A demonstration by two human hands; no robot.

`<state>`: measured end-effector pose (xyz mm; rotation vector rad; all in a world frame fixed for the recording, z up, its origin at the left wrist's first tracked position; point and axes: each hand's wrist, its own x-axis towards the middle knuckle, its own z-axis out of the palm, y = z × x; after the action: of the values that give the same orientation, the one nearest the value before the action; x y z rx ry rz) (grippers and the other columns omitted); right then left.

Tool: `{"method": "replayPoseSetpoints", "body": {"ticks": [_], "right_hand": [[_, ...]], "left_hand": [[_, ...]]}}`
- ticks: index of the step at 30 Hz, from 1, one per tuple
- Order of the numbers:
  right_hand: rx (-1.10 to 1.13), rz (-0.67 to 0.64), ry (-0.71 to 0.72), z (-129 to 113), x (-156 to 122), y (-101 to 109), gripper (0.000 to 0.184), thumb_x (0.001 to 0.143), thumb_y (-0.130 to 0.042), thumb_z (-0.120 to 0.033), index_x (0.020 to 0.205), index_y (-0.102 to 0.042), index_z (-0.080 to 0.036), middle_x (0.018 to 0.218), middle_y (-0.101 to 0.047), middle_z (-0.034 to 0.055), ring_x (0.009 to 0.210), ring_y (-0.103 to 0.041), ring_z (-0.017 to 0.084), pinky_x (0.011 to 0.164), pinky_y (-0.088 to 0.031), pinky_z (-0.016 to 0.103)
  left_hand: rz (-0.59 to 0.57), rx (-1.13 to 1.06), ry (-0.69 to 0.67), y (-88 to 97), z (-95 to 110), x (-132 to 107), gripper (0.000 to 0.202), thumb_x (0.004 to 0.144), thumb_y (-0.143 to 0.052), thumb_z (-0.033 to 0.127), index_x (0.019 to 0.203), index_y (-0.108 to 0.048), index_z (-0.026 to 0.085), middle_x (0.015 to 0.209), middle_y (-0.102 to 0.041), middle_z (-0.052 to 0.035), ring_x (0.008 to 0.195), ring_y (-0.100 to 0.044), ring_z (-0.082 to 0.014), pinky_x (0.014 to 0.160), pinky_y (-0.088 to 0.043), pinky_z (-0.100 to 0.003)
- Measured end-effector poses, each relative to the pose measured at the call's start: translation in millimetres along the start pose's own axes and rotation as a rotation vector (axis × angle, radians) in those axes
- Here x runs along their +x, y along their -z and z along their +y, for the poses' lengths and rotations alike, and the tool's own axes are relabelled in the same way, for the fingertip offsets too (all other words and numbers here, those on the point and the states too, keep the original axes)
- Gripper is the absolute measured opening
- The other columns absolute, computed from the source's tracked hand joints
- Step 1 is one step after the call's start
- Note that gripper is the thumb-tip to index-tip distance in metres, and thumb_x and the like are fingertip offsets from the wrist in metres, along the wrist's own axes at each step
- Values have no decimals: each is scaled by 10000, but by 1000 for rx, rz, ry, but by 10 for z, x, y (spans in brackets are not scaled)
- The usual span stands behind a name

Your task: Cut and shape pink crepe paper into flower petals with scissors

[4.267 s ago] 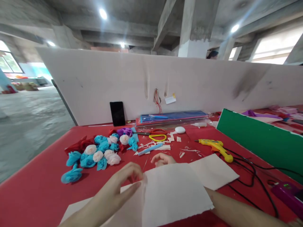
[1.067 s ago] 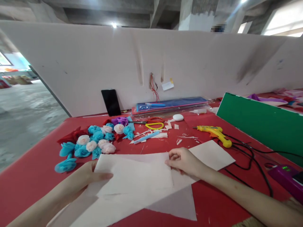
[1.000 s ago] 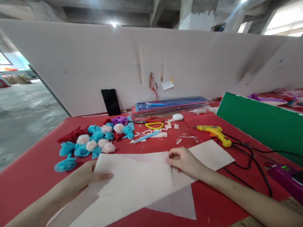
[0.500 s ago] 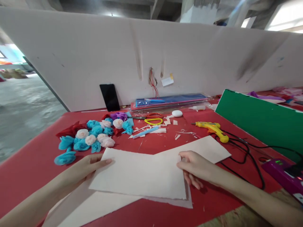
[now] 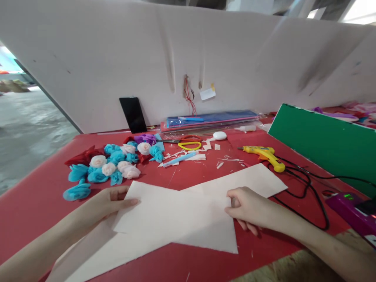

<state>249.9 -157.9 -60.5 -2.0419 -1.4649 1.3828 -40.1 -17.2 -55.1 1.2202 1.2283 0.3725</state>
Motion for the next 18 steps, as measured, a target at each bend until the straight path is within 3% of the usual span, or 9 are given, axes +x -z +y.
{"method": "replayPoseSetpoints", "body": {"ticks": [5,8,11,13,15,18], "right_hand": [[-141,124,-18,80,36,-18,182,702,-503,-241,589,-364,-214,371,-446,-65,250,-367,82,293,-214,202],[-206,276,38,20,27,-5,186,628,-603,-232,657,-422,-205,518,-489,-33,435,-459,122,417,-291,232],[-191,358,148,-118,5,35,322,628,-655,-280,878,-473,-191,788,-564,33,695,-530,180,598,-387,280],[-144,343,225,-208,9,68,475,656,-666,-357,1051,-467,-185,1064,-537,89,914,-533,203,759,-411,305],[-94,258,288,-277,37,103,599,653,-687,-405,1161,-458,-187,1220,-479,103,1062,-498,207,864,-392,300],[-38,64,351,-355,96,158,547,617,-728,-393,1092,-563,-178,1064,-613,62,988,-559,196,828,-417,271]], "left_hand": [[39,52,-34,-19,-35,14,554,399,-819,421,839,-639,136,699,-730,-42,666,-690,-263,574,-557,-289],[88,103,-76,-14,-49,5,501,425,-808,426,810,-644,149,672,-718,-19,630,-672,-231,519,-524,-242],[115,136,-121,4,-30,-59,434,464,-787,421,796,-644,181,715,-716,0,647,-653,-204,508,-500,-206],[154,187,-184,16,7,-136,371,477,-765,421,745,-639,196,681,-699,10,643,-638,-199,521,-497,-205],[231,266,-269,26,61,-230,293,500,-733,425,667,-630,207,610,-664,17,604,-607,-184,500,-476,-196],[353,340,-364,62,155,-366,272,497,-707,475,574,-610,232,552,-618,23,553,-549,-169,472,-459,-200]]}}
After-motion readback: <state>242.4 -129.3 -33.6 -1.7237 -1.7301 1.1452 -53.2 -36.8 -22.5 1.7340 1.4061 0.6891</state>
